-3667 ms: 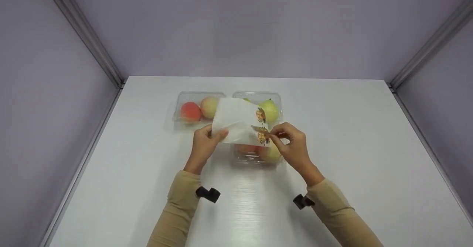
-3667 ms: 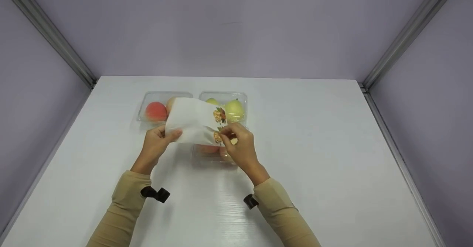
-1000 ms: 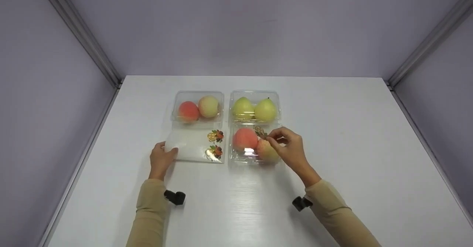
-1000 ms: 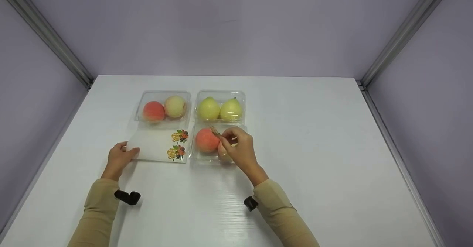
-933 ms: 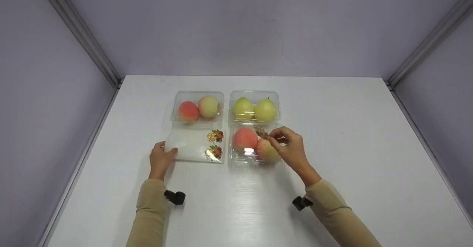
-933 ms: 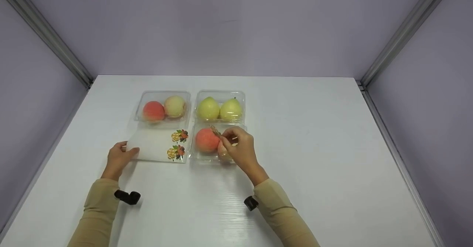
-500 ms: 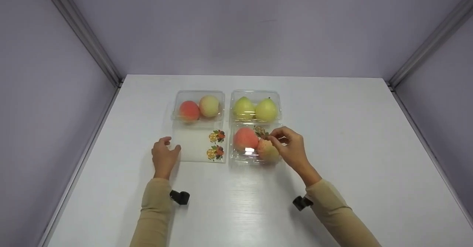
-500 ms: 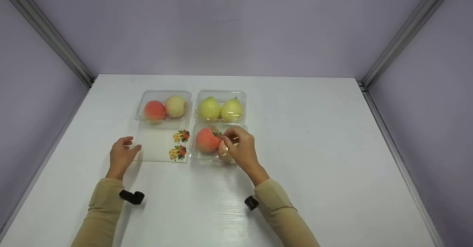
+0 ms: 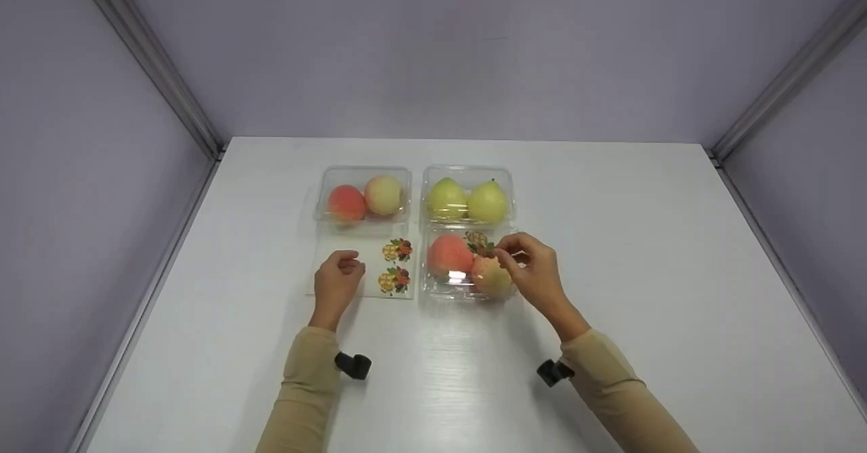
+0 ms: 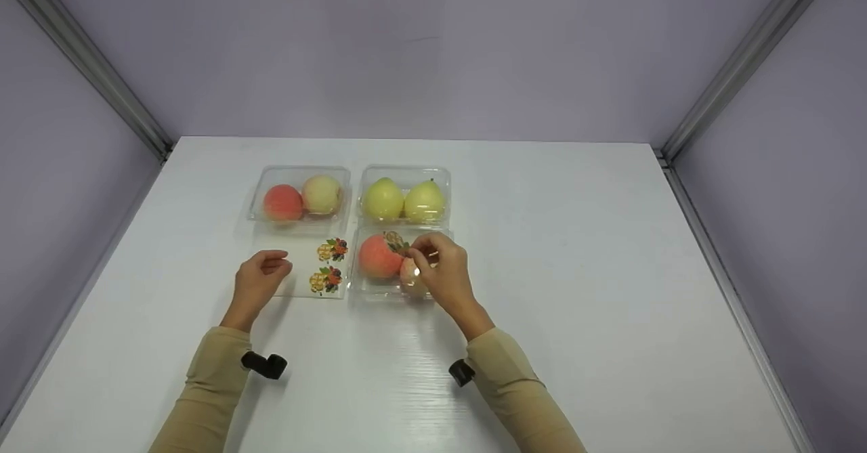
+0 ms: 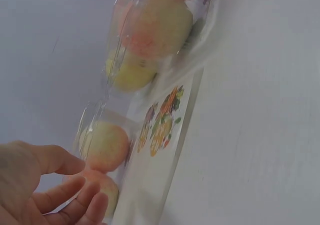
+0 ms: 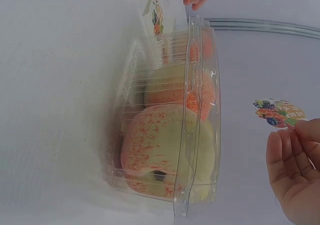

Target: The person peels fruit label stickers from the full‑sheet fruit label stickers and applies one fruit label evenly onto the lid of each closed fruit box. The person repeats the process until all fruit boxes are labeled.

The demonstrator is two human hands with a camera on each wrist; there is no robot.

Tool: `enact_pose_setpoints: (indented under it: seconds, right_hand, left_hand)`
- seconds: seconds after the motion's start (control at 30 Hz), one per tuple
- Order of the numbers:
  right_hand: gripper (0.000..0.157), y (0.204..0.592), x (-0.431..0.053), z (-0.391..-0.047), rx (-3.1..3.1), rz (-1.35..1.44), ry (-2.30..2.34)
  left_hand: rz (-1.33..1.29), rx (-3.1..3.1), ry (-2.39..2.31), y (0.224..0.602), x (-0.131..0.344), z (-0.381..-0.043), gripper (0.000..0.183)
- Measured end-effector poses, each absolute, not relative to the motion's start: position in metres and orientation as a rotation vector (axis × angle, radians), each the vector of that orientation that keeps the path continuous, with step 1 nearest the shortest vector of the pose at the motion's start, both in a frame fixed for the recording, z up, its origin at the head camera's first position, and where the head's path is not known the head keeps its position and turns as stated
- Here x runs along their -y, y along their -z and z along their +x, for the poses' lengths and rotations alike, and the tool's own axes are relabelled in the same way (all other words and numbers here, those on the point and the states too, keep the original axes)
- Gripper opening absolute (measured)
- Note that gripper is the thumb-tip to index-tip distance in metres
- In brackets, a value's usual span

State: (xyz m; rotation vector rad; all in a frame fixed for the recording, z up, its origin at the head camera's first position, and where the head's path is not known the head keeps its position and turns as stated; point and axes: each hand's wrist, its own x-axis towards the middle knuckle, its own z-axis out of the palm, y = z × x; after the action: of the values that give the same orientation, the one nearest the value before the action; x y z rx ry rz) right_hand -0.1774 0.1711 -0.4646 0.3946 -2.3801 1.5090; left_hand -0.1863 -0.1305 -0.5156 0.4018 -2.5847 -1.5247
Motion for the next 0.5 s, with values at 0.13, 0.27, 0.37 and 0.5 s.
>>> enact_pose_setpoints:
  seconds: [0.13,0.27,0.37,0.5]
  right_hand:
    - [0.006,0.464,-0.171,-0.178,2.387,0.383,-1.493]
    - [0.007,0.465,-0.172,-0.179,2.381,0.38,-1.481]
    - [0.008,0.465,-0.173,-0.18,2.362,0.371,-1.475]
    - [0.009,0.464,-0.174,-0.182,2.328,0.357,-1.467]
  left_hand:
    - [0.316,2.603,1.596,0.515,0.121,-0.186,0.026]
    - [0.247,2.633,1.688,0.515,0.11,-0.185,0.026]
    - [0.203,2.656,1.722,0.517,0.102,-0.185,0.025]
    - [0.128,2.655,1.777,0.517,0.091,-0.185,0.025]
